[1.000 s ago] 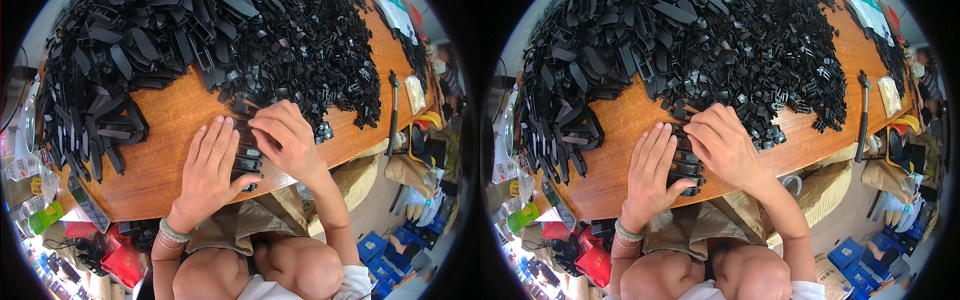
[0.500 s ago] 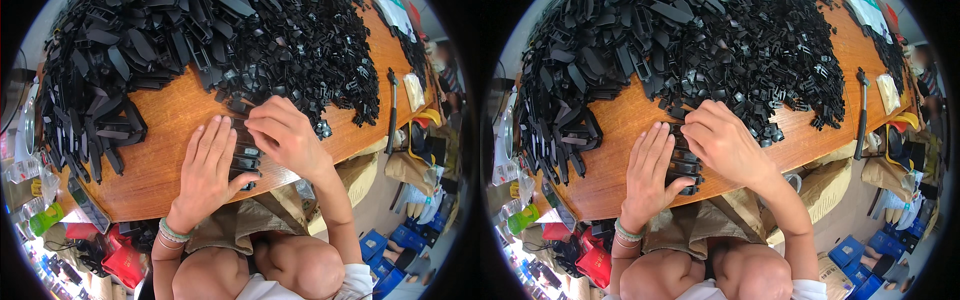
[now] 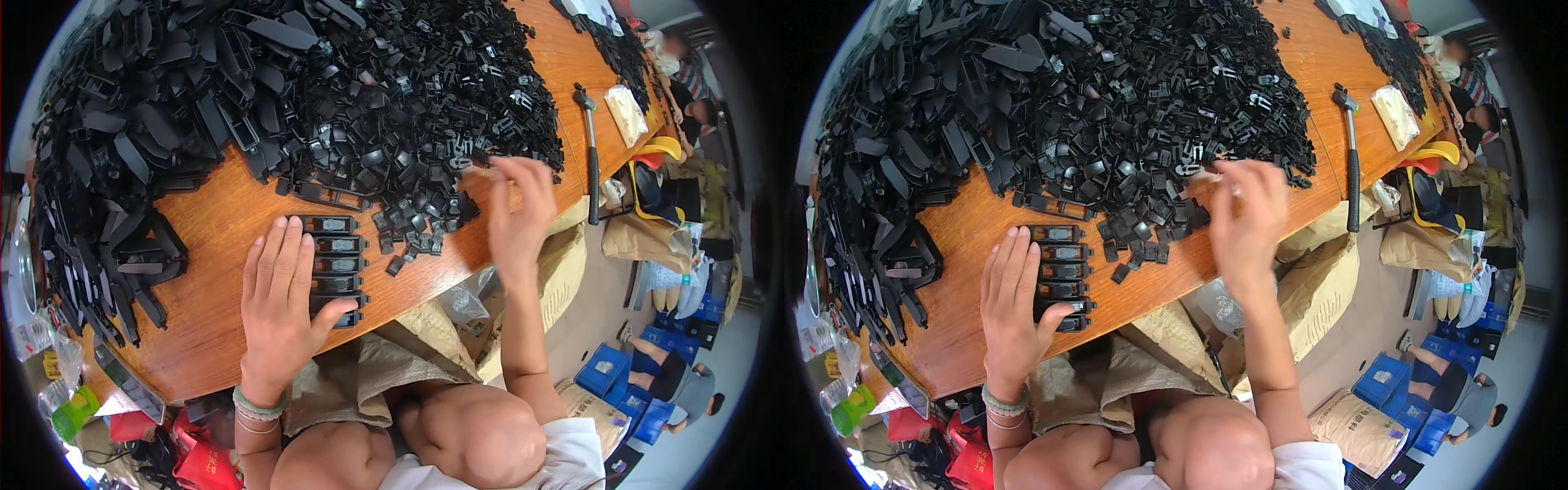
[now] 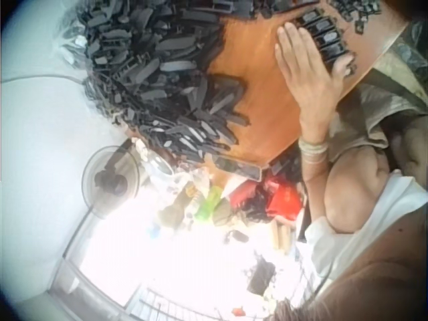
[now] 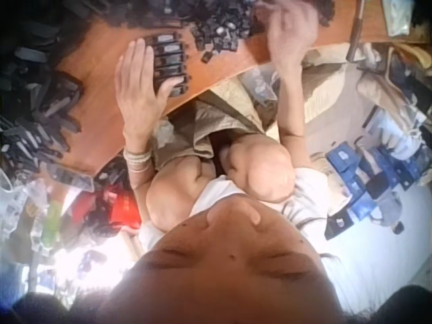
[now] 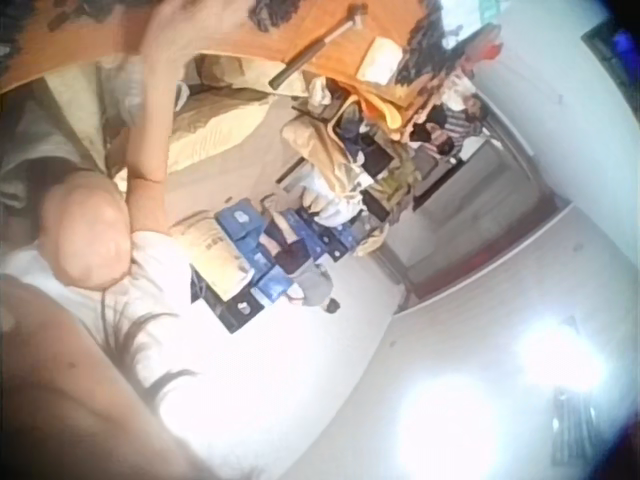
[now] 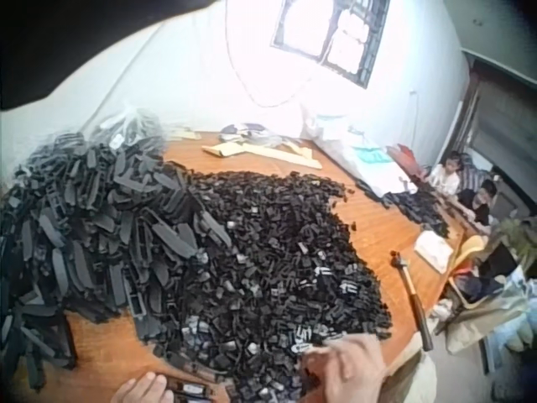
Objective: The person assembles plastic components by hand, taps the connected pieces using a mallet, and fits additional plastic parts together.
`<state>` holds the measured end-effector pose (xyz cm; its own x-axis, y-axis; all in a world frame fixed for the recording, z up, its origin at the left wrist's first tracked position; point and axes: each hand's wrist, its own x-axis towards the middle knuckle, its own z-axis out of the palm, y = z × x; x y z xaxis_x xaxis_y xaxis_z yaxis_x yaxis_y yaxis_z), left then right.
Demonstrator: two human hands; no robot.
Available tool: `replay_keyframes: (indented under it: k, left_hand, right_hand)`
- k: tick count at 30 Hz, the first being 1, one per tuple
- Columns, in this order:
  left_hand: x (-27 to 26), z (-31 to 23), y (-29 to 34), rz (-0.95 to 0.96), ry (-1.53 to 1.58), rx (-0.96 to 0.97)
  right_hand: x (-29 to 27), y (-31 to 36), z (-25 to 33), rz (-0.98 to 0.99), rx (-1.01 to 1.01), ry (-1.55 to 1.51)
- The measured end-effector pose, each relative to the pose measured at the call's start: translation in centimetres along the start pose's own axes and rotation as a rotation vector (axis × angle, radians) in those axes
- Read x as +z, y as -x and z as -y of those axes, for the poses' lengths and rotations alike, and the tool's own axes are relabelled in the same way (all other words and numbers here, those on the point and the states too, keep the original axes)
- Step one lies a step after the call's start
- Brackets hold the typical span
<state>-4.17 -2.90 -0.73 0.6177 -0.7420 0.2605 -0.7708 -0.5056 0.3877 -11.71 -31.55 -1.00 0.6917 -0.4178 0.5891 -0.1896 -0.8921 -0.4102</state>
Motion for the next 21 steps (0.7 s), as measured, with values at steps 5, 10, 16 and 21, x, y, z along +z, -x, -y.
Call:
replay_keyframes:
  k: [5,10,16,21]
  left_hand:
    - [-0.2,0.0,-0.3,-0.006,0.003,0.011]
    - [-0.5,-0.2,-0.5,-0.021,0.013,0.020]
    - [-2.1,-0.1,-1.9,-0.022,-0.041,0.036]
    - [-1.5,0.9,-4.0,0.019,-0.013,0.040]
  right_hand:
    - [-1.2,-0.8,-3.7,0.069,0.026,0.142]
    - [-1.0,-0.6,-3.1,0.115,-0.014,0.195]
    - [-1.7,0.0,-2.6,0.227,0.154,0.008]
    - [-2.2,0.4,-1.8,0.170,0.006,0.109]
